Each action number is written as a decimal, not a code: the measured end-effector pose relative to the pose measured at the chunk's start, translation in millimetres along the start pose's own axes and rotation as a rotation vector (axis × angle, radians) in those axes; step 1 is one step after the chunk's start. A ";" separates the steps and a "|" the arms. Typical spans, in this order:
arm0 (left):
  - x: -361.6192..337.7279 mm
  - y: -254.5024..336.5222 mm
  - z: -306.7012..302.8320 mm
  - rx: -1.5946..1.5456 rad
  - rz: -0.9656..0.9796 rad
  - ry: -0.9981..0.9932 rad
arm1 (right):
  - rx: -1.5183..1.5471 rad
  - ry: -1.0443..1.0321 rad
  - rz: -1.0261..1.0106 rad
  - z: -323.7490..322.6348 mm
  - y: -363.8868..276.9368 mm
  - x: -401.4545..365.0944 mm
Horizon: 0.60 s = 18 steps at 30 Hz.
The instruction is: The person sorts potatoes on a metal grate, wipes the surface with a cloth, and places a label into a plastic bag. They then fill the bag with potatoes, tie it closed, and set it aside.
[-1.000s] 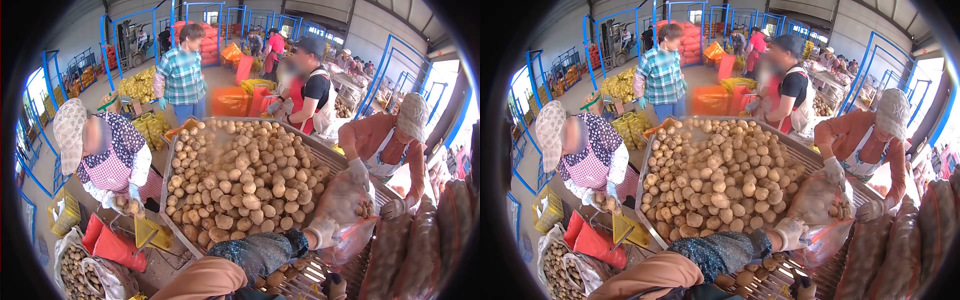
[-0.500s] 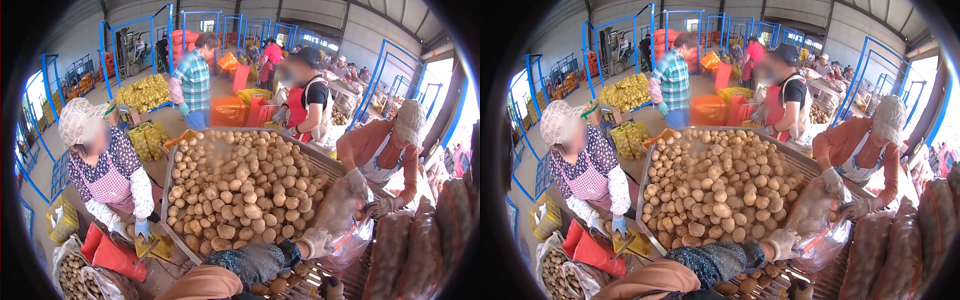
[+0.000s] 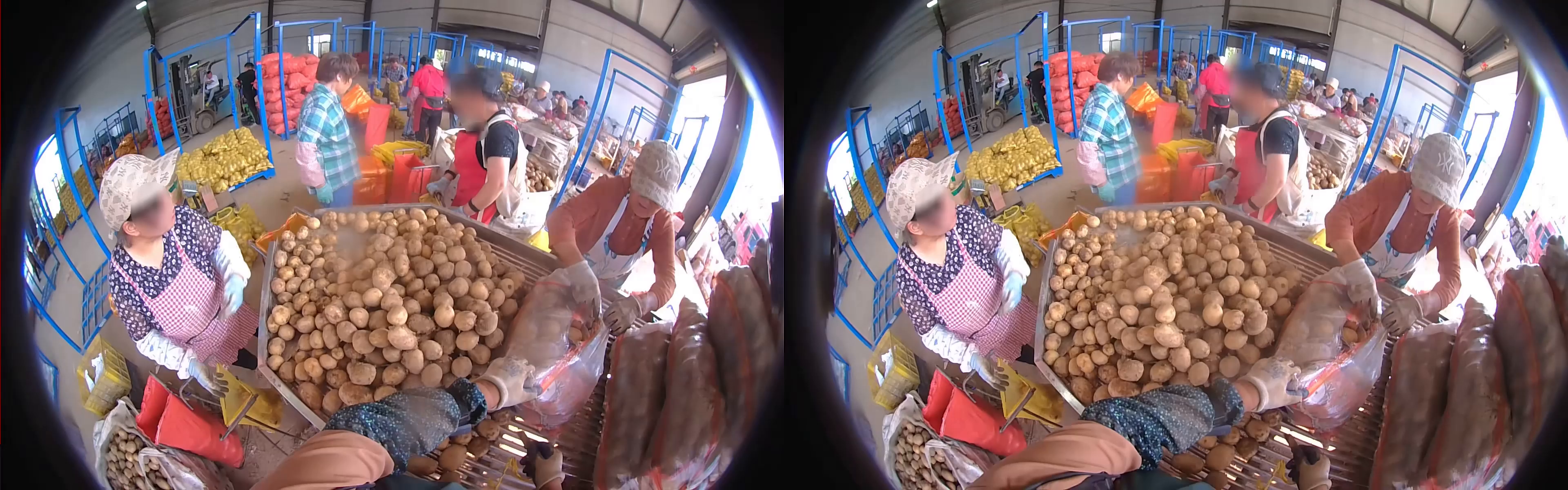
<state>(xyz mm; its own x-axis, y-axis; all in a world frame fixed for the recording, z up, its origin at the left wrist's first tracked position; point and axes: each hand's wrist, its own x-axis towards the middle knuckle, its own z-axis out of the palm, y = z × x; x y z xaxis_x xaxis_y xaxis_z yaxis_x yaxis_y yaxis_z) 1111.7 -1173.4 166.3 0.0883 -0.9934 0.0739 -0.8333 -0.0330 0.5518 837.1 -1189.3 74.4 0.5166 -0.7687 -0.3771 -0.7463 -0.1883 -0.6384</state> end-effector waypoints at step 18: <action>20.1 -1.5 6.0 -0.013 -0.011 -0.060 | 0.516 0.128 0.230 -0.3 -25.7 -22.3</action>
<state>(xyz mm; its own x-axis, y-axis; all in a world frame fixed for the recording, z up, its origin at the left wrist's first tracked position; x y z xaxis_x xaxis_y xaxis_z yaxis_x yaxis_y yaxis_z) 1111.4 -1194.0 162.0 0.0641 -0.9978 0.0185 -0.8254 -0.0426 0.5629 844.6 -1167.5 99.4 0.2870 -0.8283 -0.4812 -0.5152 0.2900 -0.8065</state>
